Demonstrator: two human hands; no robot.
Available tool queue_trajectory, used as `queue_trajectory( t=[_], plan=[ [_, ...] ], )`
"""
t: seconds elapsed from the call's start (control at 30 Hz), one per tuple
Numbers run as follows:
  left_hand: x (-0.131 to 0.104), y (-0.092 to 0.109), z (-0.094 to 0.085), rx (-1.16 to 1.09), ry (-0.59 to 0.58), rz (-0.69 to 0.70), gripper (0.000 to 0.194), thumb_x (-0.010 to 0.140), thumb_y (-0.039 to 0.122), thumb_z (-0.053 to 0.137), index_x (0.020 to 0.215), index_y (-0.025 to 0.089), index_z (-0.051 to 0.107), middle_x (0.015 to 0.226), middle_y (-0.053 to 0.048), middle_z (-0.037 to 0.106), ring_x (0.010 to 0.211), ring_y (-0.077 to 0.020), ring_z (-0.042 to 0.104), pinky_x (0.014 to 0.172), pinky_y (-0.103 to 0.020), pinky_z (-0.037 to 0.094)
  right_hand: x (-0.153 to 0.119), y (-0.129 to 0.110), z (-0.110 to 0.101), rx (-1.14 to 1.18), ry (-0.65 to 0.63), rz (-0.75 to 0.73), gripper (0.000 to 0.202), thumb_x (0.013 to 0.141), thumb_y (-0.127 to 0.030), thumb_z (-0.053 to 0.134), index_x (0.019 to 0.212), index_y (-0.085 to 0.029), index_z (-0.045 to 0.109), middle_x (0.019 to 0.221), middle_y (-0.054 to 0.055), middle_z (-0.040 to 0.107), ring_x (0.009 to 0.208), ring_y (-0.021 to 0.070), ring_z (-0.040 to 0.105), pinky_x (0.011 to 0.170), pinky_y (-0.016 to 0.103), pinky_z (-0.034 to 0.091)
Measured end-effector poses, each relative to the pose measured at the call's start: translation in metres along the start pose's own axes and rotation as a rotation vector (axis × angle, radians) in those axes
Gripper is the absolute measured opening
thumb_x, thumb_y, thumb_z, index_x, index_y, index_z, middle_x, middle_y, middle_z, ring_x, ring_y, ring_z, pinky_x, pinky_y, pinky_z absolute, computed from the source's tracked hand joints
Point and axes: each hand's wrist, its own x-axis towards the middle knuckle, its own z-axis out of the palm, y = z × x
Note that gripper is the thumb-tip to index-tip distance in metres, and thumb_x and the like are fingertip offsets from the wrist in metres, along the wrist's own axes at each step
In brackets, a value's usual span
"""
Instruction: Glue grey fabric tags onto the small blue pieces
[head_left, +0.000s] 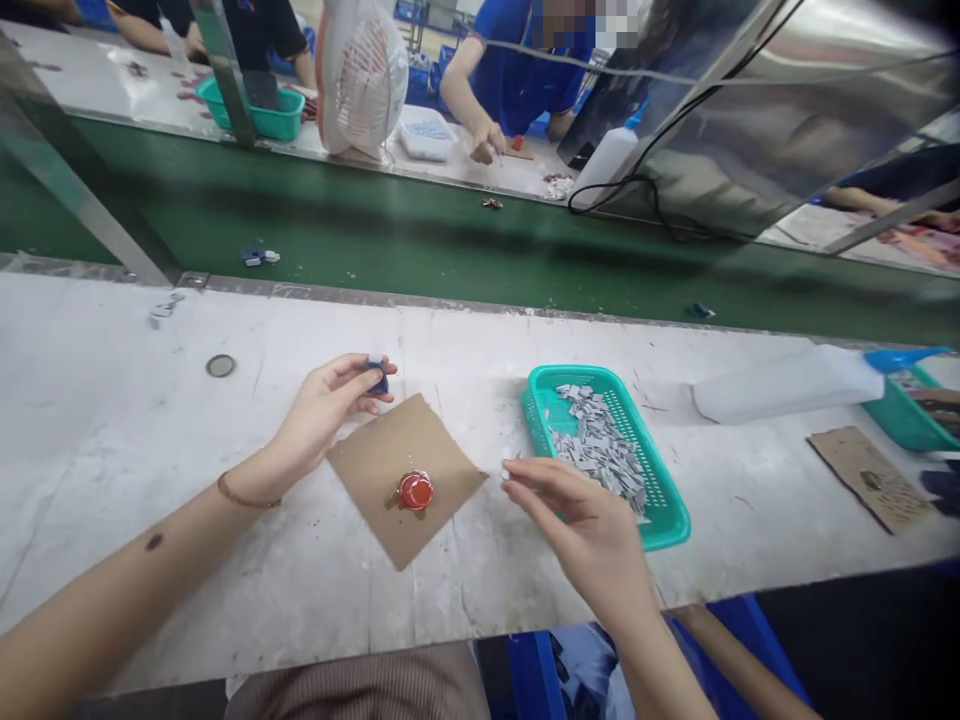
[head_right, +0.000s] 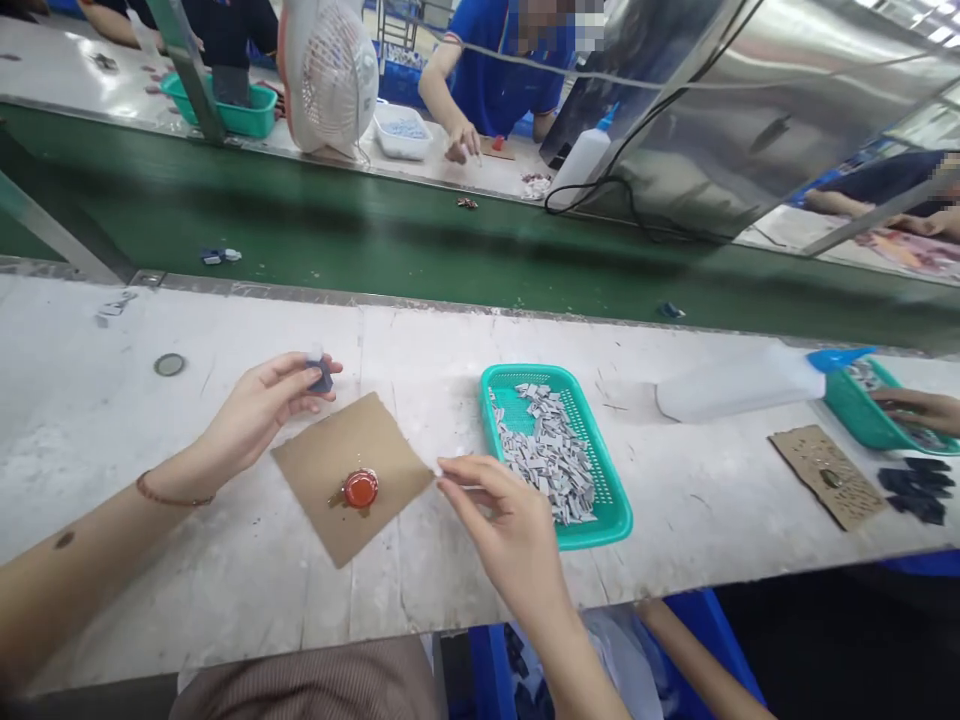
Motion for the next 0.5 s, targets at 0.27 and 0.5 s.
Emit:
queue_trajectory(
  t=[0.27,0.5],
  plan=[
    [-0.033,-0.032,-0.019,-0.013,0.012,0.033,0.03,0.076,0.037,0.076,0.096,0.016,0.067,0.097,-0.003,0.066,0.076,-0.0153,0.07,0.072,-0.028,0.057,0.006,-0.027,0.048,-0.222,-0.203,-0.362,0.017,0.091,-0.012,0.061,0.104,-0.018,0.072,0.095,0.007,0.071,0.087,0.0179,0.068,0.078,0.029,0.057],
    [-0.039,-0.035,-0.018,-0.021,-0.035,0.057,0.028,0.08,0.035,0.07,0.099,0.016,0.064,0.098,-0.005,0.068,0.082,-0.0177,0.07,0.08,-0.033,0.059,0.005,-0.032,0.056,-0.322,-0.237,-0.396,0.015,0.091,-0.012,0.061,0.1,-0.018,0.071,0.094,0.007,0.07,0.087,0.0189,0.068,0.077,0.03,0.056]
  ],
)
